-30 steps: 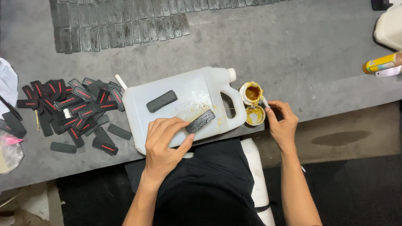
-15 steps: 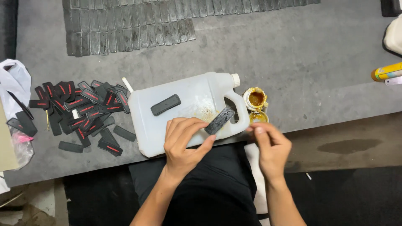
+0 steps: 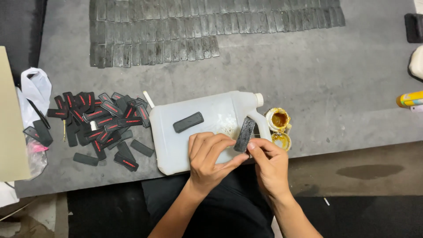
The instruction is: Applying glue to small black components and arranging them in rows on a workshop table
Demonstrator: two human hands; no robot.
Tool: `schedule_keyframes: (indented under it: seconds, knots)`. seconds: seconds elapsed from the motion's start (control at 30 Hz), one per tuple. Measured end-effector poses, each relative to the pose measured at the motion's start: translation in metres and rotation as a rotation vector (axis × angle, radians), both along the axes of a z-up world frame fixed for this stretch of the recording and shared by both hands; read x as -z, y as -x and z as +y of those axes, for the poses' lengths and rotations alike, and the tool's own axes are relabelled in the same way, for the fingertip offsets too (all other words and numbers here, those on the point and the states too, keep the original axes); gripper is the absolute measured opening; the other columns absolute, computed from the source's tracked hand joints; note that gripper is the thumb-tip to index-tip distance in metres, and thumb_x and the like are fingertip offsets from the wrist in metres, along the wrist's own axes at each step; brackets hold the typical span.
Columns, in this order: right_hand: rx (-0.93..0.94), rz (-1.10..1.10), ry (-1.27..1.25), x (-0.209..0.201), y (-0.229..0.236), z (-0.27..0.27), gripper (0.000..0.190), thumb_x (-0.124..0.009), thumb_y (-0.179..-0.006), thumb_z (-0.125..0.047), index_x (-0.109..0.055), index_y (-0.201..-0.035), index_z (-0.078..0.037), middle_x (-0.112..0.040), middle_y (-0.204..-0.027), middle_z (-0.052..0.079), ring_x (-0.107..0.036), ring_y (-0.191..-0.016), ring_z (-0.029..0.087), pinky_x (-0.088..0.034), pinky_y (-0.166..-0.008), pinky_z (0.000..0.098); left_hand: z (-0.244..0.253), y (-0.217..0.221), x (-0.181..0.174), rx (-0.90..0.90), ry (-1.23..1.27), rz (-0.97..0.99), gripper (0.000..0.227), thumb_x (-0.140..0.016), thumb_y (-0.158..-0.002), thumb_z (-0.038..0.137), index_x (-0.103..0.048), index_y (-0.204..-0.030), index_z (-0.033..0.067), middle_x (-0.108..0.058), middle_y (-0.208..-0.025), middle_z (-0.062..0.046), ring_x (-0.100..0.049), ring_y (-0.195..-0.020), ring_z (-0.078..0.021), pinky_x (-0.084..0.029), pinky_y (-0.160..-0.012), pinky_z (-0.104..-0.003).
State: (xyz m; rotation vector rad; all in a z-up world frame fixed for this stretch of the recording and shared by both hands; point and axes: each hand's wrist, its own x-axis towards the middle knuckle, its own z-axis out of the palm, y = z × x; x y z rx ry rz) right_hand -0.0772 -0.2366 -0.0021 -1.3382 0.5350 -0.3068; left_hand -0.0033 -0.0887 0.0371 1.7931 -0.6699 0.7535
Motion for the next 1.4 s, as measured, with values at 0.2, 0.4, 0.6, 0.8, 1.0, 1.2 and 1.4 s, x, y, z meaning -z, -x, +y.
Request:
schedule_keyframes:
  seconds: [0.2, 0.4, 0.6, 0.8, 1.0, 1.2, 1.4]
  knots:
    - [-0.165, 0.059, 0.233, -0.048, -0.048, -0.020, 0.020, -0.068, -0.096, -0.011, -0.069, -0.078, -0.003, -0.065, -0.069, 0.004, -0.058, -0.067, 0.012, -0.047, -0.068, 0.0251, 0.015, -0.008, -0.016, -0.143, -0.147, -0.009, 0.059, -0.058, -0.091, 0.063, -0.068, -0.097, 0.0060, -0.072, -0.093, -0.007, -0.066, -0.078, -0.0257, -0.048, -0.076, -0.038]
    - [-0.375, 0.353, 0.609, -0.028, -0.186, -0.080, 0.024, -0.070, -0.096, -0.026, -0.075, -0.076, -0.013, -0.057, -0.065, -0.008, -0.042, -0.065, 0.004, -0.033, -0.061, 0.0239, 0.041, -0.011, -0.005, -0.185, -0.215, 0.123, 0.029, -0.055, -0.095, 0.032, -0.068, -0.096, 0.0060, -0.070, -0.092, -0.009, -0.062, -0.080, -0.0294, -0.048, -0.079, -0.042]
    - [-0.524, 0.464, 0.584, 0.068, -0.302, -0.106, 0.020, -0.066, -0.095, -0.013, -0.077, -0.077, -0.011, -0.077, -0.079, -0.002, -0.065, -0.077, 0.005, -0.050, -0.080, 0.0232, 0.048, -0.016, 0.011, -0.176, -0.251, 0.242, 0.023, -0.058, -0.096, 0.029, -0.068, -0.103, 0.0086, -0.068, -0.100, -0.008, -0.062, -0.085, -0.0272, -0.046, -0.079, -0.041]
    - [-0.590, 0.518, 0.733, 0.079, -0.336, -0.096, 0.024, -0.072, -0.089, -0.020, -0.078, -0.067, -0.016, -0.077, -0.073, -0.006, -0.062, -0.069, 0.001, -0.047, -0.071, 0.0221, 0.045, -0.022, 0.015, -0.204, -0.196, 0.286, 0.019, -0.065, -0.083, 0.020, -0.071, -0.096, 0.0074, -0.068, -0.096, -0.007, -0.064, -0.084, -0.0241, -0.051, -0.080, -0.039]
    - [-0.520, 0.621, 0.530, 0.038, -0.336, -0.073, 0.031, -0.067, -0.088, -0.011, -0.063, -0.057, -0.010, -0.071, -0.063, 0.003, -0.046, -0.040, 0.009, -0.039, -0.038, 0.0232, 0.041, -0.024, 0.019, -0.249, -0.208, 0.280, 0.021, -0.058, -0.090, 0.026, -0.070, -0.092, 0.0094, -0.071, -0.090, -0.005, -0.064, -0.078, -0.0218, -0.050, -0.076, -0.038]
    - [-0.482, 0.599, 0.539, 0.040, -0.336, -0.069, 0.021, -0.066, -0.081, -0.006, -0.067, -0.060, -0.008, -0.071, -0.062, 0.005, -0.056, -0.043, 0.010, -0.049, -0.040, 0.0234, 0.043, -0.025, 0.020, -0.249, -0.202, 0.259, 0.021, -0.058, -0.091, 0.027, -0.071, -0.092, 0.0097, -0.070, -0.090, -0.005, -0.063, -0.077, -0.0220, -0.050, -0.077, -0.038]
    - [-0.440, 0.514, 0.486, 0.061, -0.336, -0.072, 0.009, -0.062, -0.084, -0.004, -0.068, -0.078, -0.006, -0.069, -0.061, 0.009, -0.065, -0.046, 0.014, -0.056, -0.041, 0.0257, 0.044, -0.023, 0.017, -0.241, -0.183, 0.281, 0.017, -0.062, -0.086, 0.022, -0.072, -0.092, 0.0095, -0.070, -0.091, -0.004, -0.062, -0.078, -0.0219, -0.049, -0.079, -0.039]
